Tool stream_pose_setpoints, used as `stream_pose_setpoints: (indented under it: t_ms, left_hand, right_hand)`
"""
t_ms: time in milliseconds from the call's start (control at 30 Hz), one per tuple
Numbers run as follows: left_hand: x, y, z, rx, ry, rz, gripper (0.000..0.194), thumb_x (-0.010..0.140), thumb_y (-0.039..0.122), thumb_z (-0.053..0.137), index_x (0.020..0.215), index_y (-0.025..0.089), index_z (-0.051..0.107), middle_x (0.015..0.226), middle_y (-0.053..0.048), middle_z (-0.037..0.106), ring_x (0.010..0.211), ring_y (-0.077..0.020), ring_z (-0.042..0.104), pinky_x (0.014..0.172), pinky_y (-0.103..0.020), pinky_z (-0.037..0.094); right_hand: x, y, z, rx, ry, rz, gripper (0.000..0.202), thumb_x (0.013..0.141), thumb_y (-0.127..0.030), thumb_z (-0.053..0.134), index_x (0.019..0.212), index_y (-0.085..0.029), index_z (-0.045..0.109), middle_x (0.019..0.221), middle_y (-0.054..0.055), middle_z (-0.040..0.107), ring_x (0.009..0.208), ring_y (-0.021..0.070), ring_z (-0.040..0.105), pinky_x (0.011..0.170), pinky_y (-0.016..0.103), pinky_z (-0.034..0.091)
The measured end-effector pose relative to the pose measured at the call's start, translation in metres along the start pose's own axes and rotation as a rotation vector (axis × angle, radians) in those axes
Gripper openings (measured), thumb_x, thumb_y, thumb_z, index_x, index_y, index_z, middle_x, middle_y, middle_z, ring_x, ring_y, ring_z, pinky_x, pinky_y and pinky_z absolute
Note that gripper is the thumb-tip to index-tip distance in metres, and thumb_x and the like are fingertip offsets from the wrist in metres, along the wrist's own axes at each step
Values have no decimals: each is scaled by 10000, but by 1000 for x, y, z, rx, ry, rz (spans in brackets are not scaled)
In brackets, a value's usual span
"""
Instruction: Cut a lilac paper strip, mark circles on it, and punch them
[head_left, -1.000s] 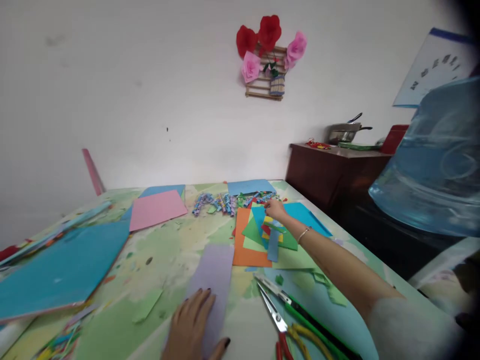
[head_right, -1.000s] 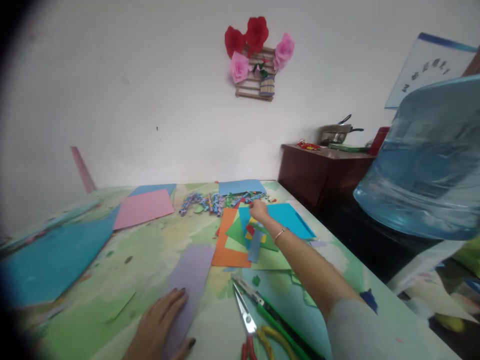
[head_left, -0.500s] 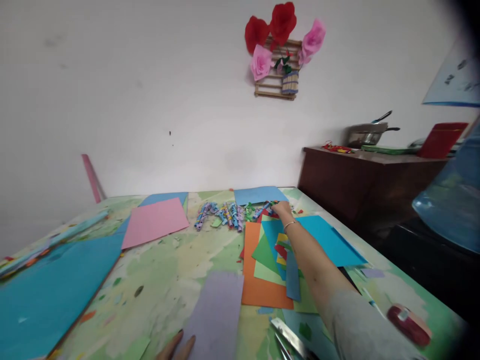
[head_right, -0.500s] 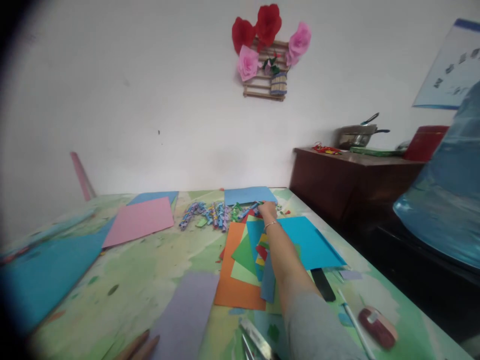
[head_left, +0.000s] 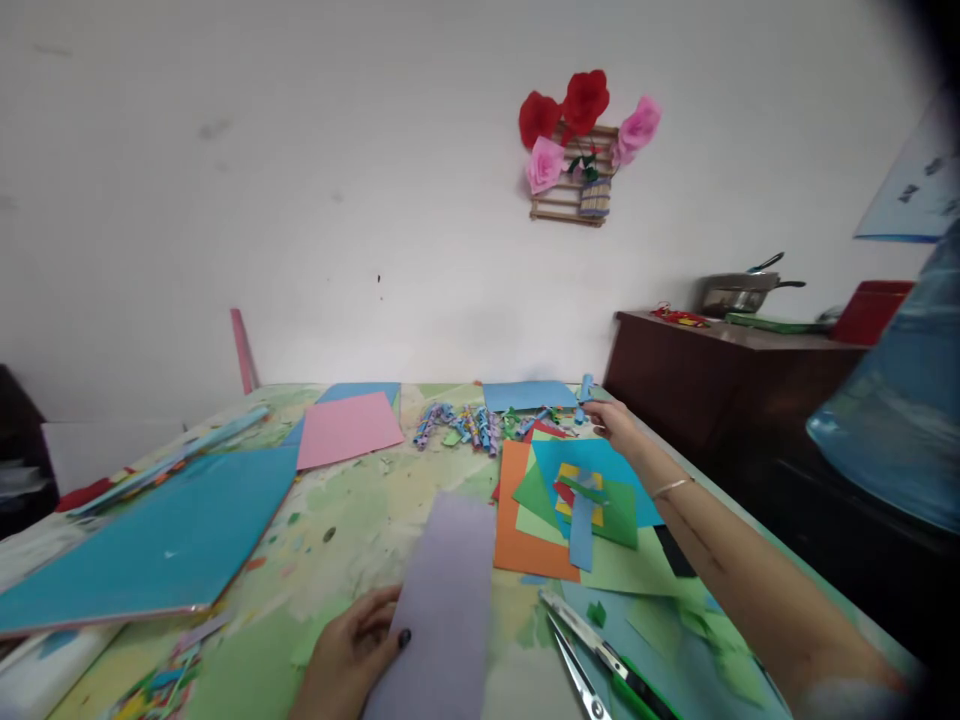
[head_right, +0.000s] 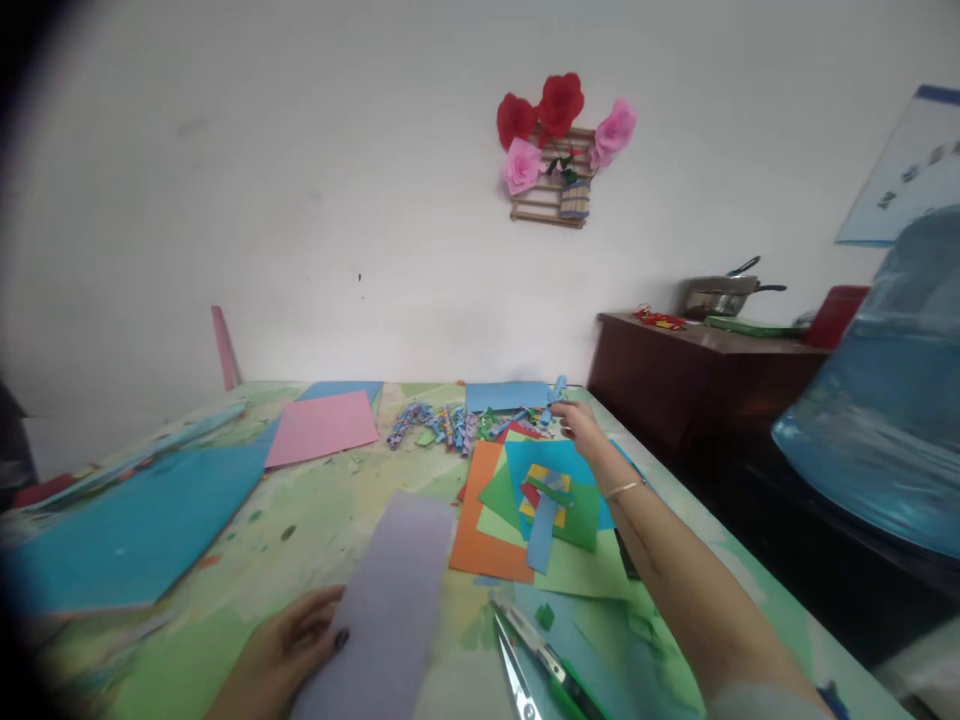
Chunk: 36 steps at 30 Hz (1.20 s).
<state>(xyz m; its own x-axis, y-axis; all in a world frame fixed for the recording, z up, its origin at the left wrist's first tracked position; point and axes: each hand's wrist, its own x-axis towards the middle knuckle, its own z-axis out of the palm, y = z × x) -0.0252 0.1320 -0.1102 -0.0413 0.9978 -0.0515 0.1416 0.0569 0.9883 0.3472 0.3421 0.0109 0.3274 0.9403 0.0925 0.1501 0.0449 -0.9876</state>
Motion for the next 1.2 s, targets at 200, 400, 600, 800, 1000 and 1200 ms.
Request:
stream_pose_setpoints:
  t_ms: [200, 400, 600, 800, 1000, 1200]
  left_hand:
    - [3, 15, -10, -49, 260, 180, 299, 519, 392, 734, 741, 196, 694, 724, -49, 729, 687, -230, 686, 620, -295, 550]
    - [5, 11, -25, -79, 343, 275, 315, 580, 401, 735, 778, 172, 649, 772, -42, 719, 747, -209, 676, 719, -322, 550]
    - [13, -1, -40, -90, 335, 321, 245, 866, 328, 588, 1010, 130, 590, 967, -50, 635, 838, -160, 623, 750, -353, 531]
    - [15, -5, -39, -76, 242, 372, 295, 889, 328, 555, 1121, 145, 556, 1087, -71, 595, 907, -179, 605, 774, -377, 526]
    - [13, -3, -35, -11, 116, 433, 293, 889, 330, 555, 1115, 144, 559, 1078, -70, 598, 903, -178, 606, 775, -377, 526]
    - [11, -5, -30, 50, 24, 454, 287, 888, 331, 556, 1105, 143, 563, 1067, -67, 602, 898, -176, 607, 775, -377, 525]
  right_hand:
    - [-105, -14, 18, 154, -227, -14, 295, 742, -197, 672, 1017, -167, 570, 890, 26, 652, 708, 118, 598, 538, 206, 448]
    - [-215, -1, 63, 315, -458, 50, 282, 631, -271, 678, 875, -189, 562, 837, 66, 707, 706, 161, 634, 550, 241, 452]
    - [-269, 7, 84, 302, -469, -34, 286, 680, -332, 619, 912, -209, 508, 904, 89, 708, 782, 186, 648, 599, 269, 472]
    - [-271, 38, 107, 44, -324, -293, 238, 649, -255, 588, 861, -213, 488, 810, 33, 654, 721, 171, 595, 565, 257, 440]
    - [-264, 69, 117, -209, -323, -458, 182, 649, -192, 553, 819, -214, 491, 723, -4, 608, 663, 162, 573, 582, 250, 403]
    - [-260, 75, 113, -395, -264, -500, 169, 693, -178, 556, 851, -207, 501, 747, 5, 631, 608, 151, 550, 602, 250, 359]
